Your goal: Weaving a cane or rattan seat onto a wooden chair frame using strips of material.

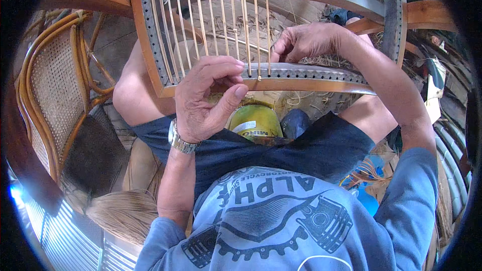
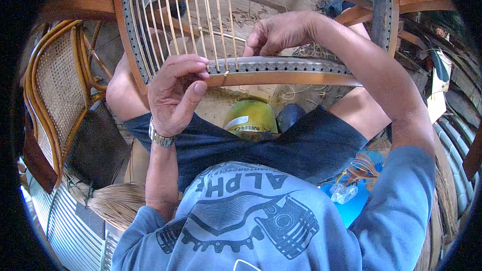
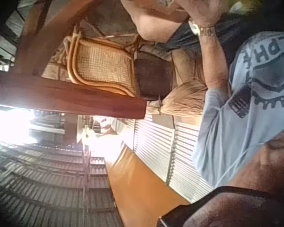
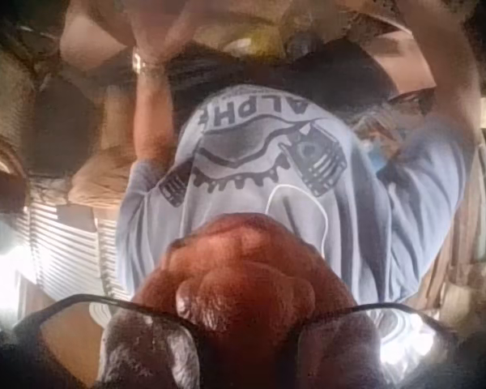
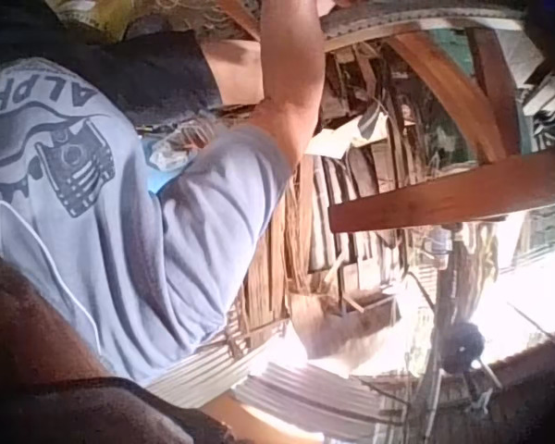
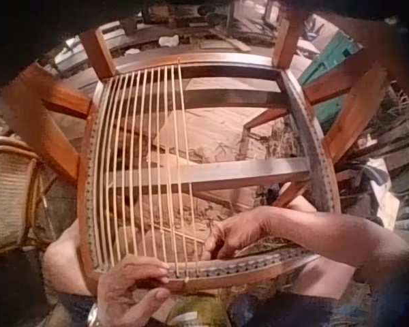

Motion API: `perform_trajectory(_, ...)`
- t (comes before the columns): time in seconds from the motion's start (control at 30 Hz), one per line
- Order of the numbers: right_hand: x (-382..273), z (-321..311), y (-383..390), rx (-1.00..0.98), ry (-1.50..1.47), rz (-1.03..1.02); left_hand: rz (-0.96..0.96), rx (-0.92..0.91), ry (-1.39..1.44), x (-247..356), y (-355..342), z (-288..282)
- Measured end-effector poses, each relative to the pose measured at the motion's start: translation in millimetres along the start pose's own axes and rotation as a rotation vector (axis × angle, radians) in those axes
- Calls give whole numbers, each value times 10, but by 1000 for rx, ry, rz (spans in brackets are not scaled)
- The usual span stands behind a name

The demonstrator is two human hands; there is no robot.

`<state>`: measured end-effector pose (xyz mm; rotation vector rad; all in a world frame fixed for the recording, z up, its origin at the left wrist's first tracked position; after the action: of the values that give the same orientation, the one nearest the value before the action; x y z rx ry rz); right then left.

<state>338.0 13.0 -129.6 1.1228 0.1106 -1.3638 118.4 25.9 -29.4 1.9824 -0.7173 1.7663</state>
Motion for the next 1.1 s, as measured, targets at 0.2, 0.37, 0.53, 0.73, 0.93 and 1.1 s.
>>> perform_trajectory(0.2,59,16,-47,57,-140,-39,-15,-9,13,-4,-8,-5)
perform_trajectory(0.37,31,-30,-64,74,-92,-76,-15,-2,15,-3,4,-1)
perform_trajectory(0.53,27,7,-104,18,7,-58,-11,-13,28,0,1,2)
perform_trajectory(0.73,52,-9,-134,-2,-93,-1,-17,-13,9,4,1,-13)
perform_trajectory(0.93,111,45,-232,-47,-152,-28,-3,4,3,-21,-1,-13)
perform_trajectory(1.1,73,9,-257,-14,-79,-35,23,-38,-111,128,-5,-10)
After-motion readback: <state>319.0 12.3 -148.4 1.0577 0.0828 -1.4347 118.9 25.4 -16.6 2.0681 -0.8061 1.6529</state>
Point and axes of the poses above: each hand's wrist, its own y-axis away from the middle knuckle, its own z-axis out of the palm, x = y × z, the point moved 4 cm from there along -y, towards the middle knuckle, and after that the axes turned 5 degrees about z, right-handed, at the moved point
